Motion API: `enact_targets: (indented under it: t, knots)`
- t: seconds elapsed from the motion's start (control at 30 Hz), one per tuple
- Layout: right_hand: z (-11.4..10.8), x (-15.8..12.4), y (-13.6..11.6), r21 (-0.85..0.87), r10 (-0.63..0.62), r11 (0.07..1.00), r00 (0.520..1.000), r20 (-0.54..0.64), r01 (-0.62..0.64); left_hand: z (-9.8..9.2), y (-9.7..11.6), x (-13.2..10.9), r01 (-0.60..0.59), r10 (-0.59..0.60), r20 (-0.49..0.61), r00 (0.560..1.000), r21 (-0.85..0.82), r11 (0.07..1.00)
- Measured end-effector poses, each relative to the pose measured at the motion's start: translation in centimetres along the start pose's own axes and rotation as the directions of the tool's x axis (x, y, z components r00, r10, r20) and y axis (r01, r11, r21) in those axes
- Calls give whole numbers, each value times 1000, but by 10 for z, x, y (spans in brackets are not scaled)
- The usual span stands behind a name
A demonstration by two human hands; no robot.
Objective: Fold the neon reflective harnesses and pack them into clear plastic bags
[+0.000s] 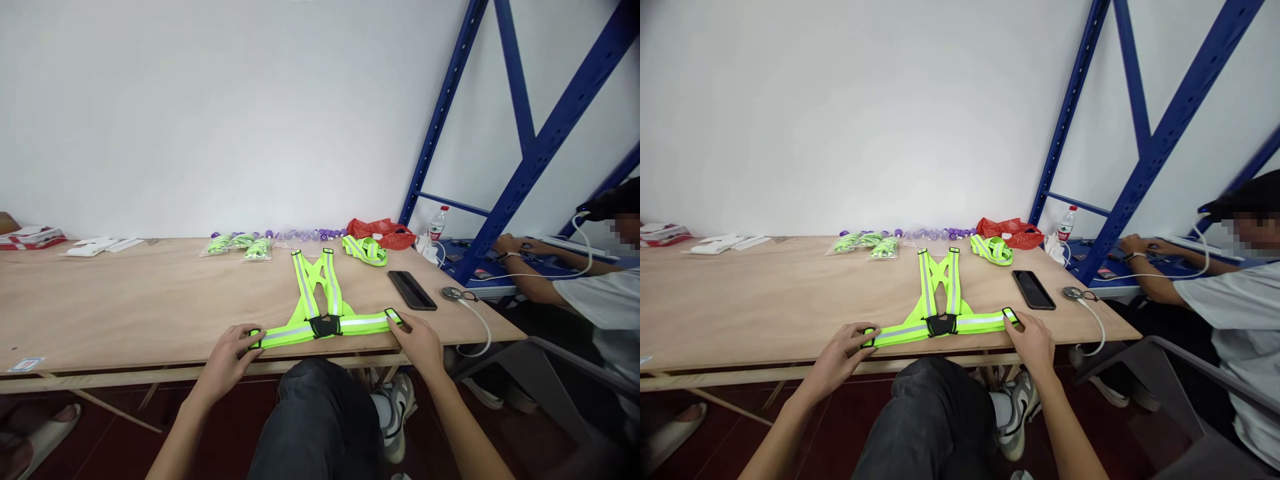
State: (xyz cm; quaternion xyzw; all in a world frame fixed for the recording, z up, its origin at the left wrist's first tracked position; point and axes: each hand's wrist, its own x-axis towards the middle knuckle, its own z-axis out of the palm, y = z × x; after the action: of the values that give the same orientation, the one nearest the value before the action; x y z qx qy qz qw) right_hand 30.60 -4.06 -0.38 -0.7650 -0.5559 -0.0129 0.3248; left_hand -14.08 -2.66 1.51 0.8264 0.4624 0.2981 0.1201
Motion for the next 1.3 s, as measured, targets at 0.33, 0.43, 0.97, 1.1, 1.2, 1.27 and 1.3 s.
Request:
enact_targets:
  t: [0.33,0.43,0.97,1.1,1.2,1.27,1.3]
  knots:
    - [11,-5,-8,212,105,972,994,-25,-97,8,8,-5,63,-58,-25,998,317,946]
    - [15,-4,-8,319,155,938,987,-37,-135,13,40,0,99,-78,-68,995,392,915]
    - [-4,3,-56,449,139,892,976,-170,-49,115,123,36,-104,53,179,982,286,953]
    - [-1,-13,-112,311,-323,873,923,-210,377,111,128,39,-108,48,197,979,302,947]
    - [14,-26,-144,226,-549,800,830,-95,555,103,132,41,-78,36,182,983,228,971]
    - [25,-30,-153,227,-581,787,813,-40,573,94,130,39,-94,81,150,985,86,992]
    - [30,-30,-153,237,-579,787,815,-32,569,88,127,36,-111,111,108,988,-7,994]
